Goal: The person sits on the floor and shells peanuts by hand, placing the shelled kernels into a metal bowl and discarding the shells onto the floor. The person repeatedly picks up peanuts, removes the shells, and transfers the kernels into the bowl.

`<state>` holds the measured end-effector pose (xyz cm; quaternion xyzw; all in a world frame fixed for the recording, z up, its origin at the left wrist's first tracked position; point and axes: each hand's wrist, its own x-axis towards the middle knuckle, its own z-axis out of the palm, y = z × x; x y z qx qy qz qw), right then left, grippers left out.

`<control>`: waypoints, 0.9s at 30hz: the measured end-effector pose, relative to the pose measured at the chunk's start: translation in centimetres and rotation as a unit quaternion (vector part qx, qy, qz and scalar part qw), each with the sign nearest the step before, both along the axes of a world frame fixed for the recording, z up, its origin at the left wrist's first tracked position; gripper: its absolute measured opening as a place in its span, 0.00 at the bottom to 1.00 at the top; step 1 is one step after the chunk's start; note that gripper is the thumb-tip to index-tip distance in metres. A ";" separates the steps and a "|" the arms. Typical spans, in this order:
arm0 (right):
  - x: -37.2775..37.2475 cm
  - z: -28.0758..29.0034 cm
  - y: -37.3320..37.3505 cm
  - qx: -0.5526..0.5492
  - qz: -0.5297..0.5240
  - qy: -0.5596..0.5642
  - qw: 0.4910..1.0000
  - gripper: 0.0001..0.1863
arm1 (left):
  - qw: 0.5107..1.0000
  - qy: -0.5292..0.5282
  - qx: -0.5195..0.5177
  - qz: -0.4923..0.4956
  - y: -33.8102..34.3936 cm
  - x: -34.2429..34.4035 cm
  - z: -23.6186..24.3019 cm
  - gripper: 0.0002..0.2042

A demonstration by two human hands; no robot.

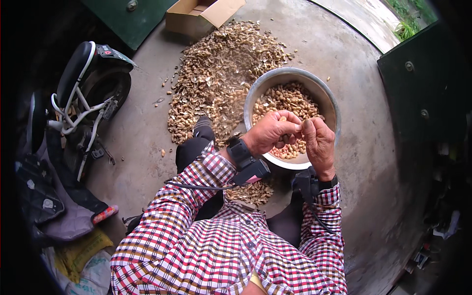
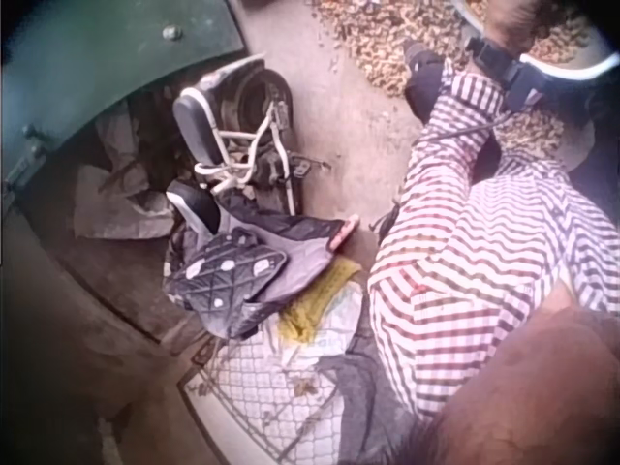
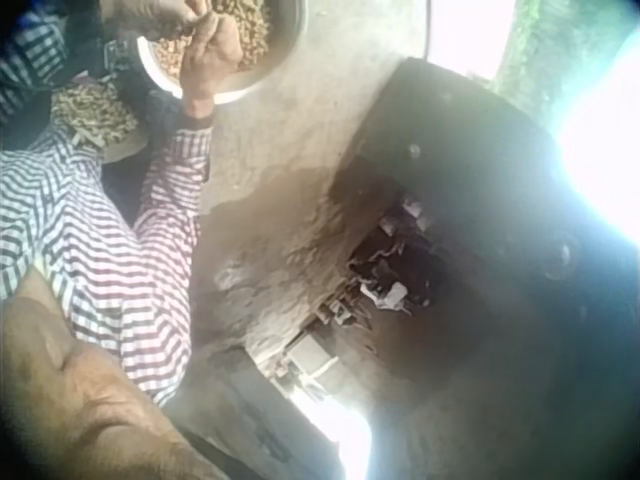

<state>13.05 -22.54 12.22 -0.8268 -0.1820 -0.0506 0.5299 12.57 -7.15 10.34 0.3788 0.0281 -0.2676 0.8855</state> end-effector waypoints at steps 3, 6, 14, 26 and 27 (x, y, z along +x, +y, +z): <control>-0.1 -0.1 0.1 -0.035 0.004 -0.029 0.999 0.07 | 1.000 -0.003 0.014 -0.008 0.5 0.0 0.0 0.06; -0.1 -0.1 0.5 -0.081 0.017 -0.095 0.992 0.06 | 1.000 -0.020 0.017 -0.013 1.1 0.0 -0.3 0.06; 0.1 -1.2 0.8 -0.129 0.030 -0.154 0.979 0.08 | 0.986 -0.105 0.129 -0.010 1.7 -0.5 0.4 0.08; 0.1 -1.9 2.1 -0.108 0.051 -0.192 0.974 0.10 | 0.998 -0.045 0.051 -0.014 2.4 -1.2 -1.1 0.03; 0.1 -1.9 2.1 -0.112 0.046 -0.192 0.974 0.10 | 0.998 -0.044 0.051 -0.012 2.3 -1.2 -1.2 0.03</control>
